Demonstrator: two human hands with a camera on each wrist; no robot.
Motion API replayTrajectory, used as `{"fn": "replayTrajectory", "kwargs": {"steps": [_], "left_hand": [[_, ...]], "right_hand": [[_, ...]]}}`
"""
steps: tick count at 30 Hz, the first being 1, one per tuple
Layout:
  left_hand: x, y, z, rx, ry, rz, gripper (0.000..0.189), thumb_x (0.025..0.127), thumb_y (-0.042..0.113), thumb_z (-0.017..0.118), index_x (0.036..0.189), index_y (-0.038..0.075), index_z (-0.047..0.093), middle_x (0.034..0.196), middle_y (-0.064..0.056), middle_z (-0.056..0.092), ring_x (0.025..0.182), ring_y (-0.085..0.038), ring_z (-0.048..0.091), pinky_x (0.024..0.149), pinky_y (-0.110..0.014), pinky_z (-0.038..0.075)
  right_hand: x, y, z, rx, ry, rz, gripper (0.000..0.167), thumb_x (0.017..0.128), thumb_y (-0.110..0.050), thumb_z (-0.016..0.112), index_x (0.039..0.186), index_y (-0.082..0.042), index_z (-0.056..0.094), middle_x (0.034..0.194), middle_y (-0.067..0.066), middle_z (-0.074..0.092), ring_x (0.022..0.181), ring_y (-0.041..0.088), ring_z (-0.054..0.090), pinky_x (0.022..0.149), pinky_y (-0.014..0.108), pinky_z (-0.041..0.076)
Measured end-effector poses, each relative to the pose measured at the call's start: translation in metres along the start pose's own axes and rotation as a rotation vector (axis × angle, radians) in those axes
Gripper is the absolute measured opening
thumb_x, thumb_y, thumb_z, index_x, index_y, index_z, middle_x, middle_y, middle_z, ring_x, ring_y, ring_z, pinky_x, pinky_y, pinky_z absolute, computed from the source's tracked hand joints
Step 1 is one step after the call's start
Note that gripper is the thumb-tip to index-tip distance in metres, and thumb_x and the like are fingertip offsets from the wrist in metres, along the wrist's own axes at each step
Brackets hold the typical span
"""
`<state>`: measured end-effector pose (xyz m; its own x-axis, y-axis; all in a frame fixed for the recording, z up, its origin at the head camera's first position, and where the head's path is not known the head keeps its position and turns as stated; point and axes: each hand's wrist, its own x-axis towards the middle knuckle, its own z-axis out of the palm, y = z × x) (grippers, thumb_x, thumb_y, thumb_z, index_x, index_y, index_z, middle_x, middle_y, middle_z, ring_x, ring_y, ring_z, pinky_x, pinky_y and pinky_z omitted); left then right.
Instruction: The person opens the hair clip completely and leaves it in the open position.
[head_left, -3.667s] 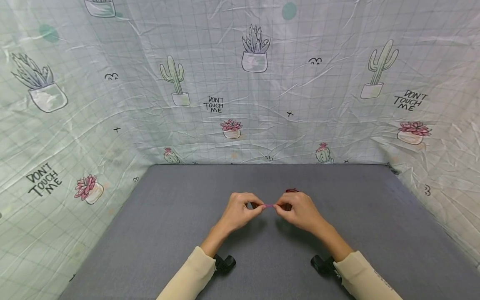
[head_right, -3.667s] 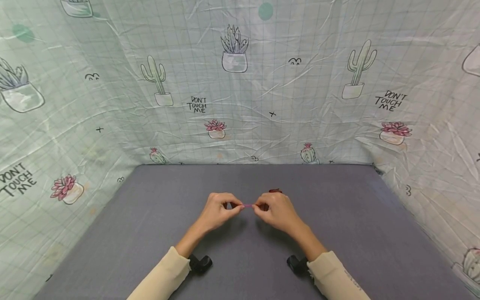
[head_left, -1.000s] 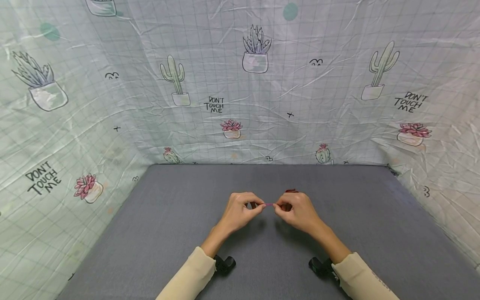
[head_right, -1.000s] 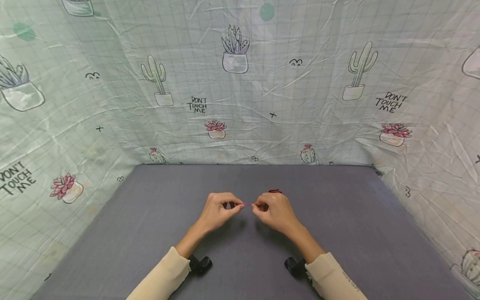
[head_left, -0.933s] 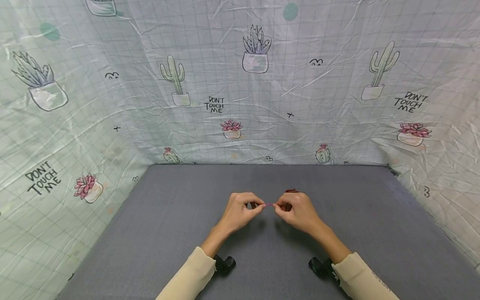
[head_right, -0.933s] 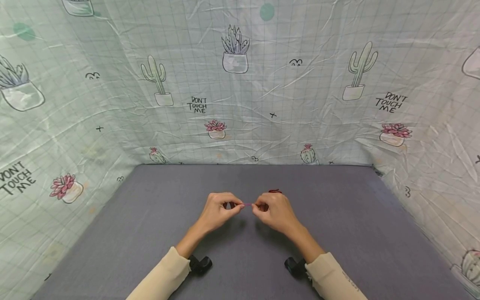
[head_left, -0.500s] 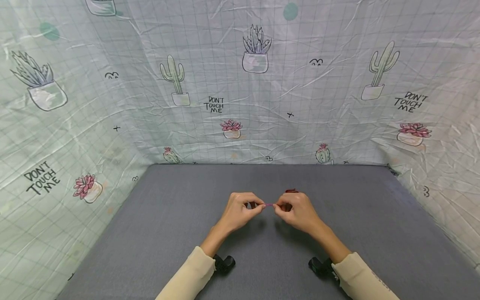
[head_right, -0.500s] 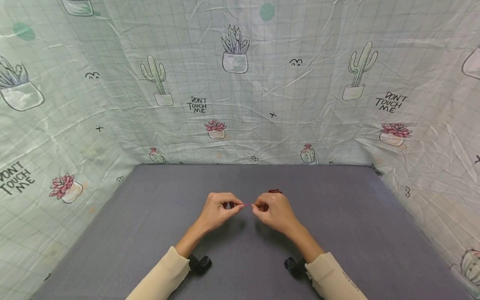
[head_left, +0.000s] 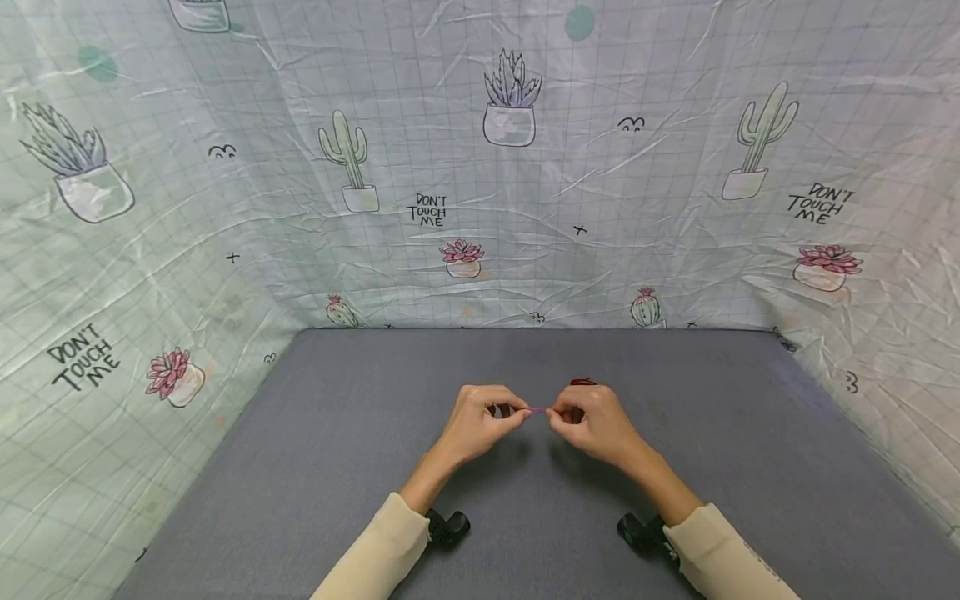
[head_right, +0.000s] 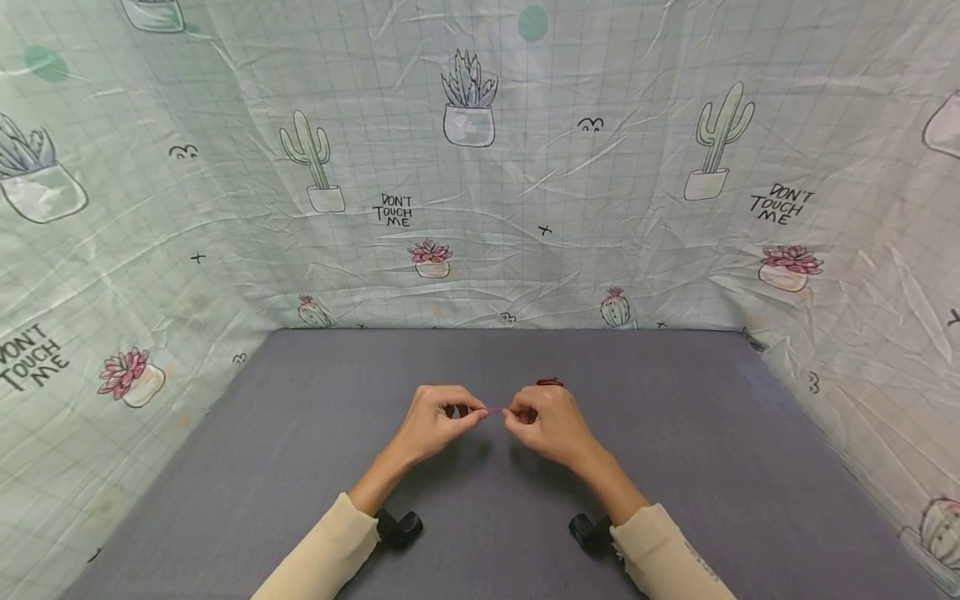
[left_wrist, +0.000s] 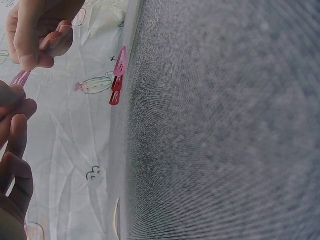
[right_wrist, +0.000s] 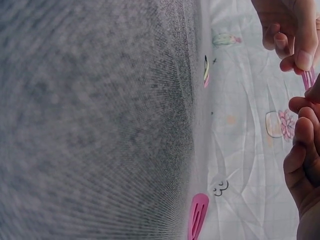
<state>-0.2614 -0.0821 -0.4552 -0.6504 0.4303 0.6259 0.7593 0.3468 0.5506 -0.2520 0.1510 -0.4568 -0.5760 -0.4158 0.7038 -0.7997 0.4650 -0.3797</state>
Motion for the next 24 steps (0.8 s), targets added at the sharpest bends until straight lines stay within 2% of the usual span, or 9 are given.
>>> {"fn": "replayTrajectory", "kwargs": {"steps": [24], "left_hand": [[0.0003, 0.0017, 0.001, -0.031, 0.004, 0.004, 0.008, 0.092, 0.015, 0.078, 0.088, 0.012, 0.084, 0.078, 0.003, 0.076, 0.066, 0.002, 0.058, 0.058, -0.015, 0.048]], "right_hand": [[0.0003, 0.0004, -0.0015, 0.031, 0.001, 0.0, 0.029, 0.08, 0.004, 0.076, 0.068, -0.02, 0.065, 0.062, -0.01, 0.056, 0.056, -0.005, 0.043, 0.052, 0.018, 0.041]]}}
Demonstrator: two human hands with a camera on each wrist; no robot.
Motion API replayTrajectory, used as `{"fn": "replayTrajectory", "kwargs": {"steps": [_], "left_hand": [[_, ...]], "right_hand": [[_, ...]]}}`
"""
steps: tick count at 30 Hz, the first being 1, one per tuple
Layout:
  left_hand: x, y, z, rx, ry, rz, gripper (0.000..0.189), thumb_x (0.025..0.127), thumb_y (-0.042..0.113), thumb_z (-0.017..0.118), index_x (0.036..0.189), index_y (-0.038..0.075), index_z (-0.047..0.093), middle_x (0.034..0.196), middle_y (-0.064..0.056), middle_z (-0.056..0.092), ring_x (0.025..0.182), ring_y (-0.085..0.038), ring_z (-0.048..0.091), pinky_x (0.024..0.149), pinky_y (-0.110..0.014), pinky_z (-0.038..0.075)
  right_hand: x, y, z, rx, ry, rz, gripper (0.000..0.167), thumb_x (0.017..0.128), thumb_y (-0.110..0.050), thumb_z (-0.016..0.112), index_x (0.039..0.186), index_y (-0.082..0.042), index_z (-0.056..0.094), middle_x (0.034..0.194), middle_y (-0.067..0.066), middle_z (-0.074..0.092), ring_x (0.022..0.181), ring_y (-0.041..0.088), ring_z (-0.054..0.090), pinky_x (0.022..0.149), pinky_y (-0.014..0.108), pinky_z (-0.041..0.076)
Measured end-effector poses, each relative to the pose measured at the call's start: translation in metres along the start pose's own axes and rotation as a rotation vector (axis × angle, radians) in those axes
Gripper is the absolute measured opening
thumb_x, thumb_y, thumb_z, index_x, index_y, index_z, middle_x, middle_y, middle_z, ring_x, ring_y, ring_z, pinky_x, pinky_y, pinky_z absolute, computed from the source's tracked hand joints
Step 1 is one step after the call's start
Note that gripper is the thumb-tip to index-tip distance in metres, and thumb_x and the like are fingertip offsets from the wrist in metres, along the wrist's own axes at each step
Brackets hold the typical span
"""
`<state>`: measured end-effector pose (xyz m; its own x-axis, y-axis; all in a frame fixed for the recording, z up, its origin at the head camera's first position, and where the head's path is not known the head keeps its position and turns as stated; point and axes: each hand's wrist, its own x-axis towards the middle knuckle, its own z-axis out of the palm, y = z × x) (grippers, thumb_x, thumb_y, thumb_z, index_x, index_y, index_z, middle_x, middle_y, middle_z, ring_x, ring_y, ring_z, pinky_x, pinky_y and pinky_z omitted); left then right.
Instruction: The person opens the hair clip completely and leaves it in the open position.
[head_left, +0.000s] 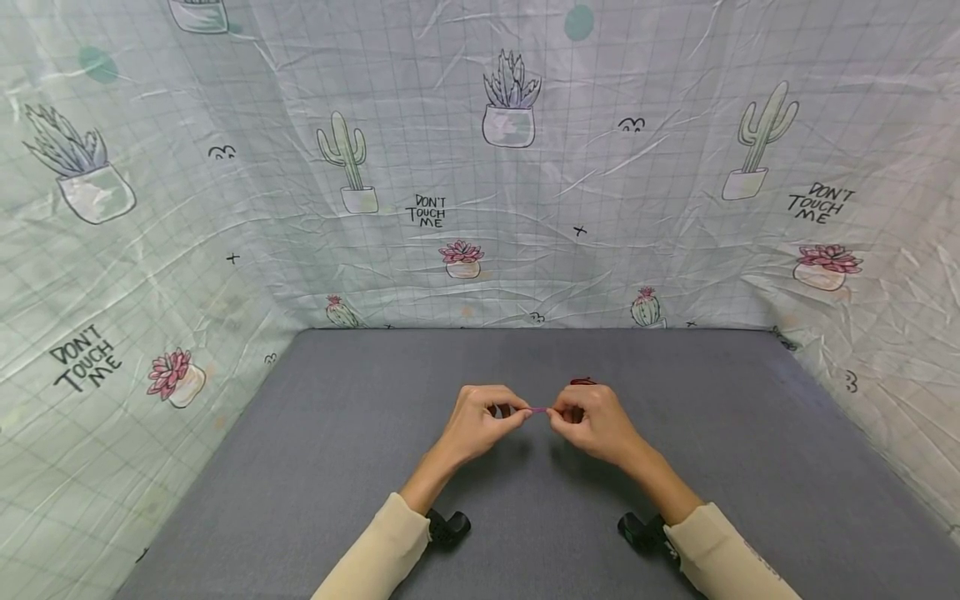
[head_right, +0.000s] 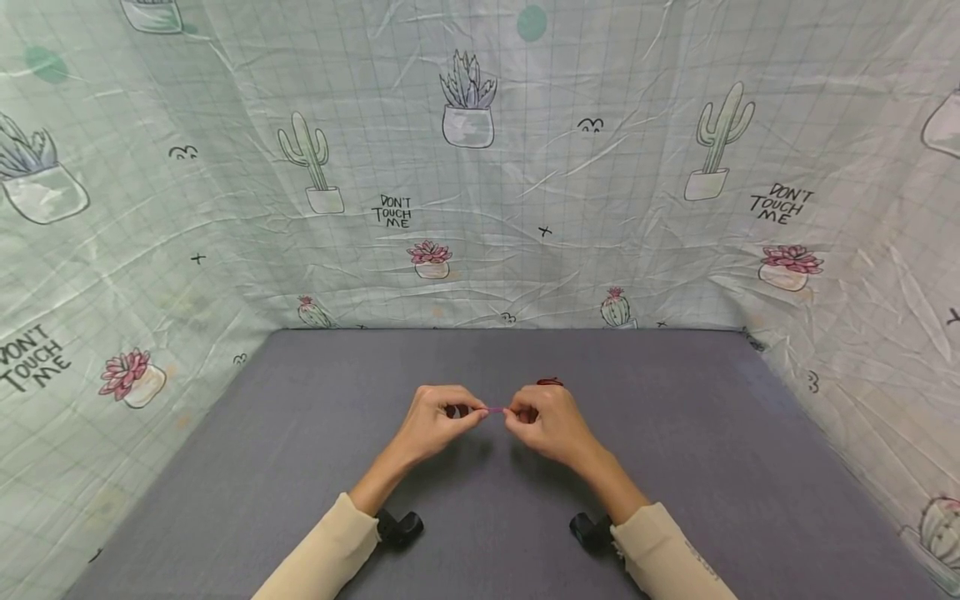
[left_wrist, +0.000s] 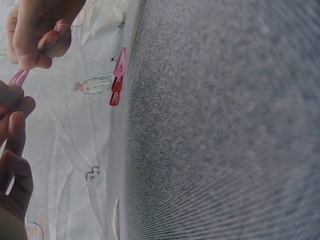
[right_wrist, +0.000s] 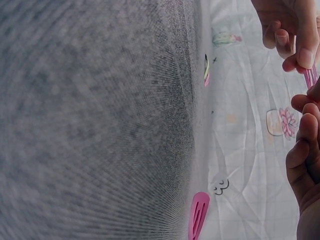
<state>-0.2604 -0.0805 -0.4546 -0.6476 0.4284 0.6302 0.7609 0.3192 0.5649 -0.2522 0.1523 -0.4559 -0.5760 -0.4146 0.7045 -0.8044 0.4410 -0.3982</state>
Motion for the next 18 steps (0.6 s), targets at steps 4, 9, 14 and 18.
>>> {"fn": "replayTrajectory", "kwargs": {"steps": [4, 9, 14, 18], "left_hand": [[0.0005, 0.0, 0.0002, -0.009, 0.004, 0.007, 0.009, 0.092, 0.014, 0.078, 0.088, 0.009, 0.084, 0.078, 0.001, 0.076, 0.066, 0.002, 0.058, 0.058, -0.015, 0.048], [0.001, 0.0, 0.0006, -0.014, 0.006, 0.007, 0.009, 0.092, 0.014, 0.078, 0.088, 0.009, 0.084, 0.078, 0.001, 0.076, 0.066, 0.002, 0.058, 0.058, -0.016, 0.049], [0.001, 0.0003, 0.0011, -0.014, 0.012, 0.002, 0.008, 0.092, 0.014, 0.078, 0.087, 0.01, 0.084, 0.078, 0.001, 0.076, 0.065, 0.002, 0.057, 0.057, -0.017, 0.05], [0.0004, 0.0006, 0.0014, -0.011, 0.014, -0.008, 0.009, 0.091, 0.015, 0.078, 0.087, 0.009, 0.084, 0.078, 0.002, 0.076, 0.065, 0.001, 0.057, 0.058, -0.016, 0.049]], "right_hand": [[0.0002, 0.0007, 0.0003, 0.004, 0.001, -0.003, 0.03, 0.08, 0.004, 0.076, 0.067, -0.021, 0.065, 0.062, -0.01, 0.055, 0.056, -0.005, 0.043, 0.052, 0.017, 0.041], [0.0004, 0.0009, 0.0003, 0.003, 0.005, 0.0, 0.029, 0.08, 0.004, 0.075, 0.068, -0.021, 0.065, 0.062, -0.01, 0.056, 0.056, -0.005, 0.044, 0.052, 0.018, 0.041], [0.0007, 0.0005, 0.0001, 0.012, 0.009, 0.001, 0.03, 0.08, 0.004, 0.075, 0.068, -0.021, 0.065, 0.062, -0.01, 0.056, 0.056, -0.005, 0.044, 0.052, 0.017, 0.041], [0.0006, 0.0009, 0.0003, 0.02, 0.017, -0.006, 0.03, 0.079, 0.005, 0.075, 0.067, -0.021, 0.065, 0.062, -0.01, 0.056, 0.056, -0.004, 0.044, 0.052, 0.017, 0.041]]}}
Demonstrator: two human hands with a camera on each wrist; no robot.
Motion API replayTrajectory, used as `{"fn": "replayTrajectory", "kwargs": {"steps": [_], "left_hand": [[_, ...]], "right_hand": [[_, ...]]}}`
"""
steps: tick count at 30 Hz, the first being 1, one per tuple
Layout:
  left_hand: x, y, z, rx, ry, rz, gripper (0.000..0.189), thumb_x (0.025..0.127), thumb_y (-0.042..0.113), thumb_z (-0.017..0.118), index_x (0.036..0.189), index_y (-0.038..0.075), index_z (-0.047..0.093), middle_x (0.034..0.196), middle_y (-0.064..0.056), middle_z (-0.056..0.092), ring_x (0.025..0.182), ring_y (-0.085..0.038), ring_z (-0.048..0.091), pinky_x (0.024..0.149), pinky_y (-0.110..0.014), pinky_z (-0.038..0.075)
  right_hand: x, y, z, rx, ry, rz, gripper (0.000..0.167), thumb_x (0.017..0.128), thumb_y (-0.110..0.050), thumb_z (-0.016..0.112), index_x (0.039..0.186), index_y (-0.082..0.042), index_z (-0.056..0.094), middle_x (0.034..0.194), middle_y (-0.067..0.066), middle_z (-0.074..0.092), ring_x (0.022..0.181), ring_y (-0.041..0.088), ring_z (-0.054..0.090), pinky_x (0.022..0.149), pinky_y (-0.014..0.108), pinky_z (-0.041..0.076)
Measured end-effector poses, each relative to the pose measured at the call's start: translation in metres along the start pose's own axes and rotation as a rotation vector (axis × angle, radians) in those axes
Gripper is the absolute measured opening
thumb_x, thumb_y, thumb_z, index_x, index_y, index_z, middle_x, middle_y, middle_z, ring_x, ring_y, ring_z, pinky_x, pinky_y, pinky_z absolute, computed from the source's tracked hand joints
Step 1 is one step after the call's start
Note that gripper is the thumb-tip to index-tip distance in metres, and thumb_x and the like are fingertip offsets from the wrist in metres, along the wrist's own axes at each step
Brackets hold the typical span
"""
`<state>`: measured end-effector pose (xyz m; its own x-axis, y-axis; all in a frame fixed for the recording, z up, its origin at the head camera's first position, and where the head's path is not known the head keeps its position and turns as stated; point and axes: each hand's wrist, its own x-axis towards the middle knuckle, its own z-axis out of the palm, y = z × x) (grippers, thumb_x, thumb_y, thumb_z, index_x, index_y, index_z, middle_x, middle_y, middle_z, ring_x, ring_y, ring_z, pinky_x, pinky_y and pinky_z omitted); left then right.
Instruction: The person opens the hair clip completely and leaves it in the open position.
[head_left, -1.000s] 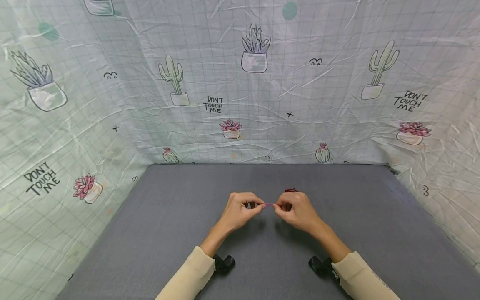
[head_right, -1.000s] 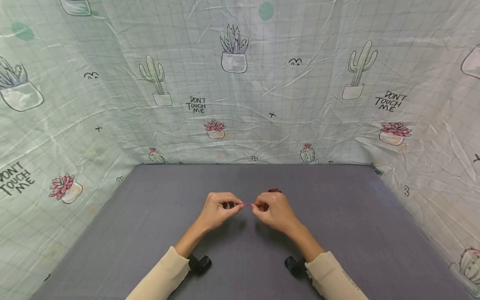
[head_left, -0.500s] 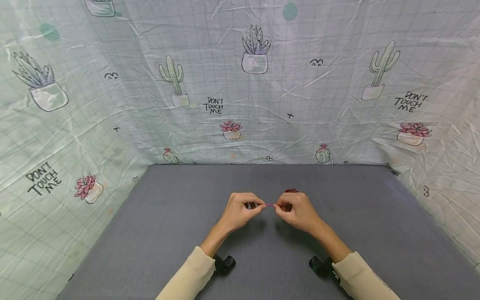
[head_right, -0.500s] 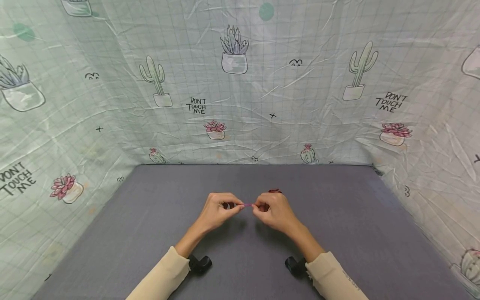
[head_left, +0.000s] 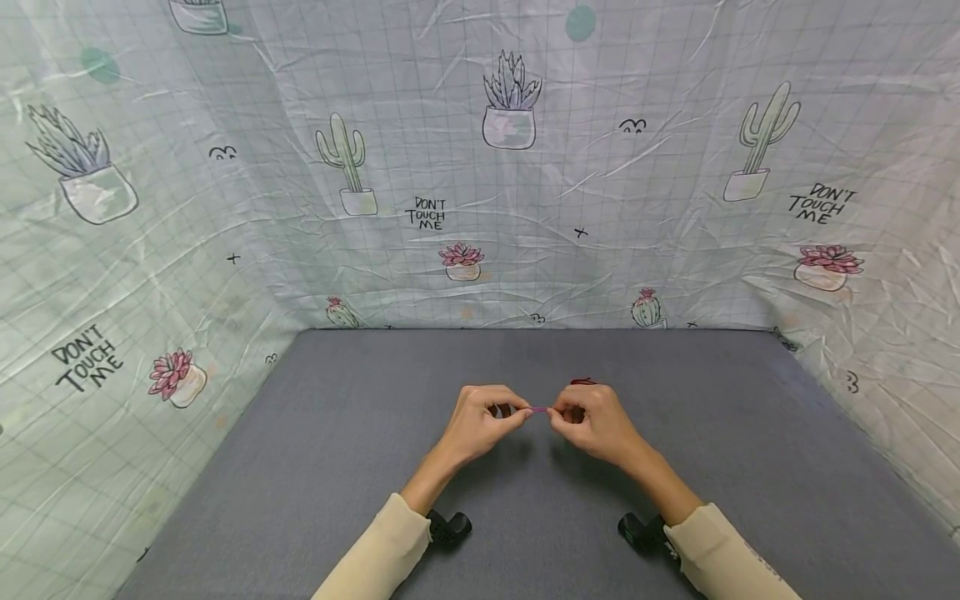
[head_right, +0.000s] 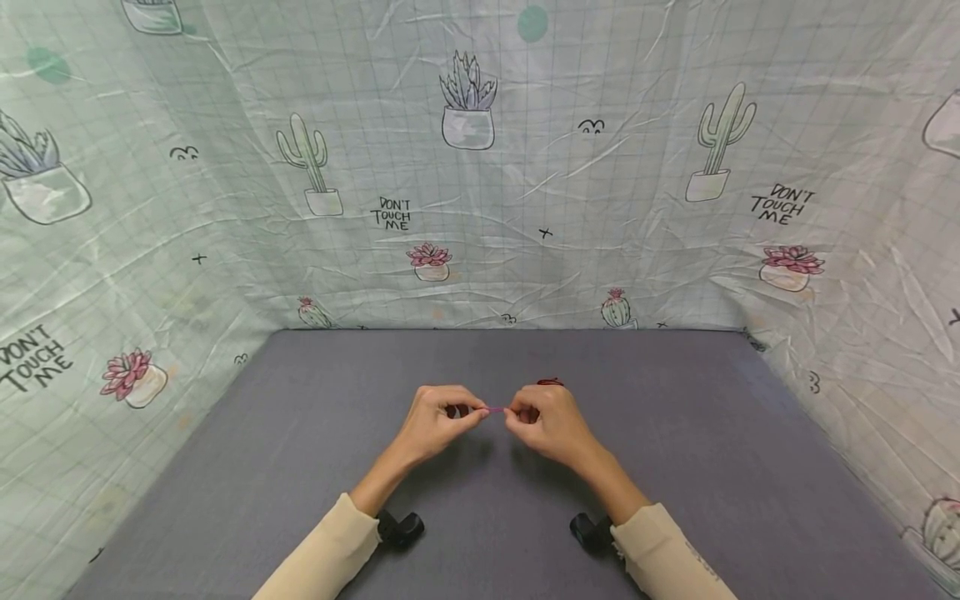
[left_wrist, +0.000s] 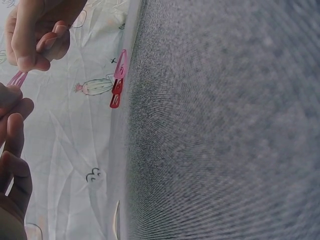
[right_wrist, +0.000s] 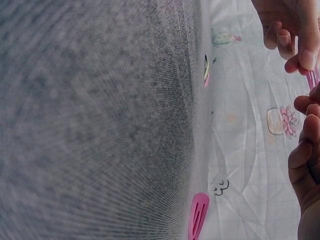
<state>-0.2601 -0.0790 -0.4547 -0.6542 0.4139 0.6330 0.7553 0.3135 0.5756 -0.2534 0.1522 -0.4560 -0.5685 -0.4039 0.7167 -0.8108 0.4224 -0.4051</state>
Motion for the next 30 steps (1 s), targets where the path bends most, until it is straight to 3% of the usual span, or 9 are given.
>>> {"fn": "replayTrajectory", "kwargs": {"steps": [16, 30], "left_hand": [[0.0004, -0.0013, 0.0003, -0.012, -0.004, -0.019, 0.009, 0.091, 0.015, 0.079, 0.088, 0.009, 0.084, 0.078, 0.002, 0.076, 0.066, 0.001, 0.058, 0.058, -0.017, 0.05], [0.0005, -0.0008, -0.0001, -0.056, 0.008, -0.008, 0.008, 0.092, 0.013, 0.078, 0.087, 0.015, 0.084, 0.076, 0.001, 0.075, 0.061, 0.0, 0.058, 0.056, -0.019, 0.05]], "right_hand": [[0.0011, 0.002, 0.0017, 0.035, 0.029, -0.03, 0.031, 0.079, 0.006, 0.074, 0.067, -0.021, 0.065, 0.06, -0.01, 0.054, 0.054, -0.004, 0.042, 0.052, 0.013, 0.037], [0.0007, 0.0032, 0.0027, 0.069, -0.005, -0.011, 0.03, 0.08, 0.006, 0.072, 0.067, -0.02, 0.063, 0.062, -0.009, 0.054, 0.056, -0.004, 0.044, 0.051, 0.016, 0.04]]}}
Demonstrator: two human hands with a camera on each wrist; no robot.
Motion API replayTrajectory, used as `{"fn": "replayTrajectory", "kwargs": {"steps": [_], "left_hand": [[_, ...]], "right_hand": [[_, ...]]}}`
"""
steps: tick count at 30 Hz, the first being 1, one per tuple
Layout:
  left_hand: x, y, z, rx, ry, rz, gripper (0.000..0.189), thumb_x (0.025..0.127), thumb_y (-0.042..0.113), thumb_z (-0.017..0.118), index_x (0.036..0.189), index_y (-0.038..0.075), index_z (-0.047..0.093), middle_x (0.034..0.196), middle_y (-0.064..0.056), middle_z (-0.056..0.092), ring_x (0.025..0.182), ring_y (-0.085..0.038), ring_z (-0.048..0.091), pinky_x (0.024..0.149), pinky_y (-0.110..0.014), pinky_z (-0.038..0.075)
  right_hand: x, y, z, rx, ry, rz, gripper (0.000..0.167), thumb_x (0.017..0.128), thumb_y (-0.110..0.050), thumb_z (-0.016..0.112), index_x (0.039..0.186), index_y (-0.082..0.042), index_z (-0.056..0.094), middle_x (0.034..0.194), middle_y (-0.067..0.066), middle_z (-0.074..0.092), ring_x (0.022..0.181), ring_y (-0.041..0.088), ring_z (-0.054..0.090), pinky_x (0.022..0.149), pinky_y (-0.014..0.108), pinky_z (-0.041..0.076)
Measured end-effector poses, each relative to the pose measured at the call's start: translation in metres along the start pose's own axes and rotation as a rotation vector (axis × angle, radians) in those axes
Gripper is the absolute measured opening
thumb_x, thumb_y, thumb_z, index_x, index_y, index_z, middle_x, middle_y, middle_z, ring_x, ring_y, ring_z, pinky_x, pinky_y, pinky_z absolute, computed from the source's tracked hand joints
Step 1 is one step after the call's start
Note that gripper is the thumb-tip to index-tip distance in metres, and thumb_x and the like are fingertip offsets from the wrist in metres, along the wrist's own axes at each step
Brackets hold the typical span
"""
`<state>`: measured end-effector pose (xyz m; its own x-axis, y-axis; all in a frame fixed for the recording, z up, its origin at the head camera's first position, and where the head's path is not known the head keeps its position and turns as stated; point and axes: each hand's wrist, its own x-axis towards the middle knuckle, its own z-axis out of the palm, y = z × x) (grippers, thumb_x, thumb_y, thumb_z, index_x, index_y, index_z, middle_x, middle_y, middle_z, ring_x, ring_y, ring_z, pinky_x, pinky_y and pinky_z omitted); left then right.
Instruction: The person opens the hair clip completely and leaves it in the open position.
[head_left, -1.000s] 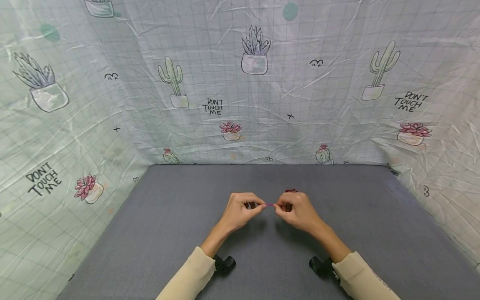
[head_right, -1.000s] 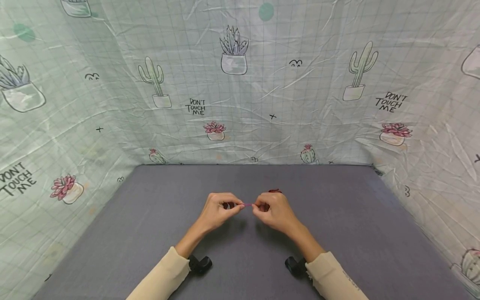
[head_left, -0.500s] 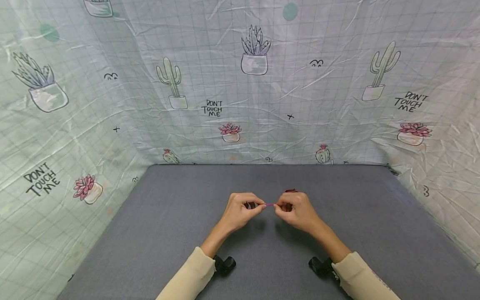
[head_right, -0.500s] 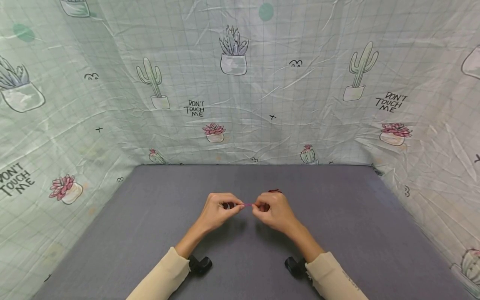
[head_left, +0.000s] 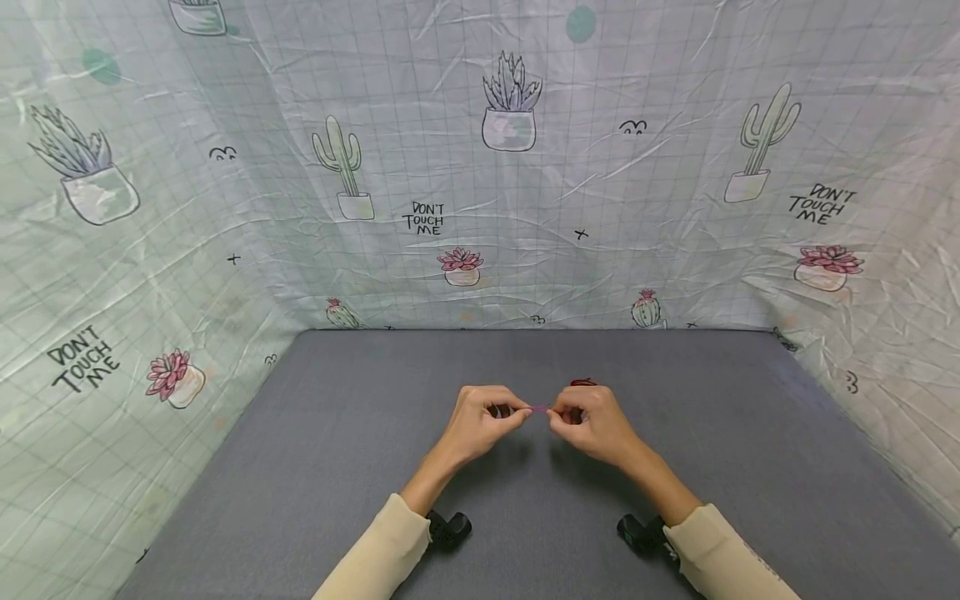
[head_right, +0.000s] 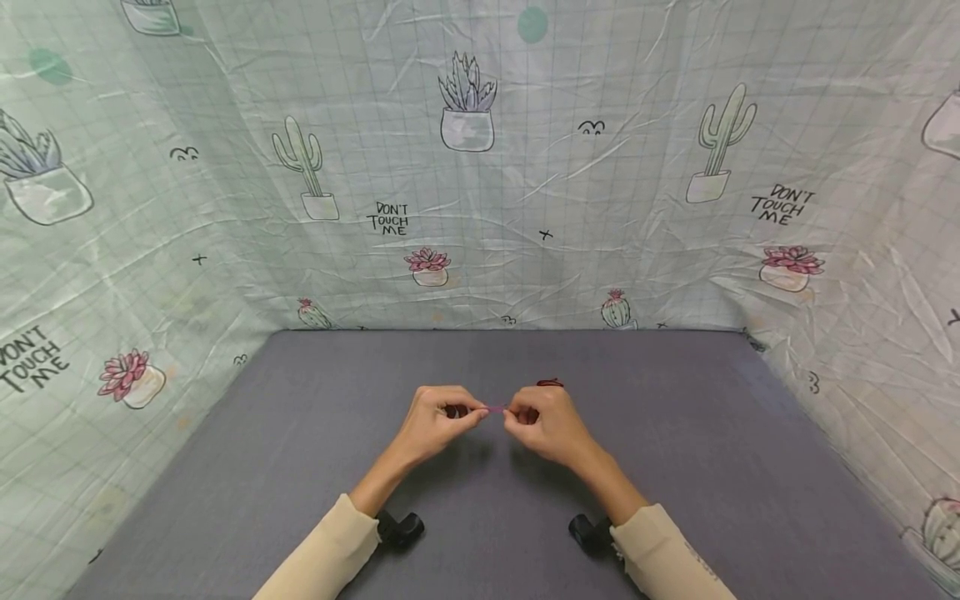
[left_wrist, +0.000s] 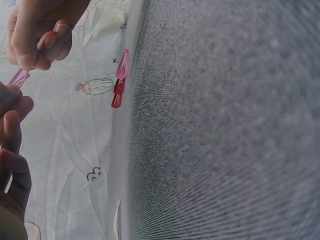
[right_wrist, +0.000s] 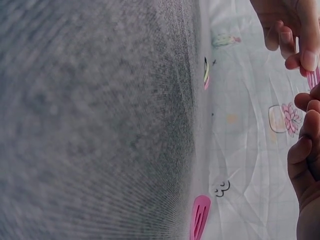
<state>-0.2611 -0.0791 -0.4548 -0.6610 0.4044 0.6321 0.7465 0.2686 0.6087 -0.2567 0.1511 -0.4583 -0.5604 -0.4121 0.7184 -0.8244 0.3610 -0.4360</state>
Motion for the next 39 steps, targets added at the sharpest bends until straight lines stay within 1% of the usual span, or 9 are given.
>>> {"fn": "replayTrajectory", "kwargs": {"steps": [4, 10, 19, 22, 26, 29, 39], "left_hand": [[-0.0001, 0.0012, -0.0007, 0.004, -0.006, -0.016, 0.007, 0.091, 0.014, 0.078, 0.087, 0.015, 0.084, 0.076, 0.001, 0.075, 0.061, 0.001, 0.058, 0.056, -0.018, 0.05], [-0.0006, 0.0015, -0.0002, 0.003, -0.001, -0.017, 0.007, 0.091, 0.013, 0.079, 0.088, 0.014, 0.084, 0.077, 0.001, 0.076, 0.061, 0.0, 0.059, 0.057, -0.02, 0.052], [-0.0007, -0.0002, 0.0001, 0.005, 0.018, -0.029, 0.008, 0.091, 0.015, 0.08, 0.088, 0.009, 0.085, 0.078, -0.001, 0.078, 0.062, -0.002, 0.062, 0.058, -0.02, 0.053], [-0.0007, -0.0004, 0.0002, 0.015, 0.02, -0.03, 0.007, 0.09, 0.015, 0.08, 0.088, 0.01, 0.085, 0.079, -0.002, 0.078, 0.062, -0.001, 0.062, 0.058, -0.019, 0.053], [-0.0009, -0.0003, 0.0005, 0.032, 0.02, -0.05, 0.005, 0.09, 0.015, 0.08, 0.088, 0.014, 0.085, 0.079, 0.0, 0.078, 0.063, 0.001, 0.062, 0.058, -0.019, 0.054], [-0.0011, 0.0004, 0.001, 0.039, 0.024, -0.06, 0.005, 0.09, 0.015, 0.081, 0.088, 0.015, 0.085, 0.08, 0.001, 0.078, 0.063, 0.001, 0.062, 0.058, -0.02, 0.054], [-0.0008, 0.0009, 0.0009, 0.055, 0.035, -0.048, 0.005, 0.09, 0.015, 0.081, 0.087, 0.014, 0.084, 0.078, 0.0, 0.078, 0.062, 0.001, 0.06, 0.058, -0.017, 0.052]], "right_hand": [[-0.0003, 0.0002, -0.0004, 0.002, -0.007, 0.005, 0.03, 0.08, 0.006, 0.072, 0.068, -0.02, 0.063, 0.062, -0.009, 0.055, 0.056, -0.004, 0.044, 0.051, 0.016, 0.041], [-0.0004, -0.0011, -0.0015, 0.001, -0.023, 0.033, 0.03, 0.081, 0.006, 0.073, 0.069, -0.02, 0.065, 0.063, -0.009, 0.056, 0.057, -0.004, 0.045, 0.052, 0.018, 0.043], [0.0005, -0.0037, -0.0031, -0.051, -0.036, 0.016, 0.028, 0.081, 0.005, 0.074, 0.071, -0.019, 0.068, 0.065, -0.01, 0.059, 0.058, -0.004, 0.046, 0.053, 0.019, 0.044], [0.0004, -0.0047, -0.0039, -0.062, -0.046, 0.016, 0.027, 0.081, 0.005, 0.074, 0.072, -0.019, 0.068, 0.065, -0.009, 0.059, 0.059, -0.005, 0.046, 0.053, 0.019, 0.044], [-0.0001, -0.0055, -0.0045, -0.071, -0.055, 0.017, 0.027, 0.081, 0.005, 0.075, 0.072, -0.02, 0.069, 0.065, -0.01, 0.059, 0.059, -0.005, 0.046, 0.054, 0.019, 0.044], [-0.0005, -0.0052, -0.0044, -0.074, -0.06, 0.02, 0.028, 0.081, 0.005, 0.075, 0.072, -0.02, 0.069, 0.065, -0.011, 0.059, 0.059, -0.005, 0.046, 0.054, 0.019, 0.044], [-0.0005, -0.0053, -0.0048, -0.079, -0.064, 0.024, 0.026, 0.082, 0.004, 0.076, 0.073, -0.019, 0.071, 0.066, -0.01, 0.061, 0.059, -0.005, 0.048, 0.055, 0.019, 0.046]]}}
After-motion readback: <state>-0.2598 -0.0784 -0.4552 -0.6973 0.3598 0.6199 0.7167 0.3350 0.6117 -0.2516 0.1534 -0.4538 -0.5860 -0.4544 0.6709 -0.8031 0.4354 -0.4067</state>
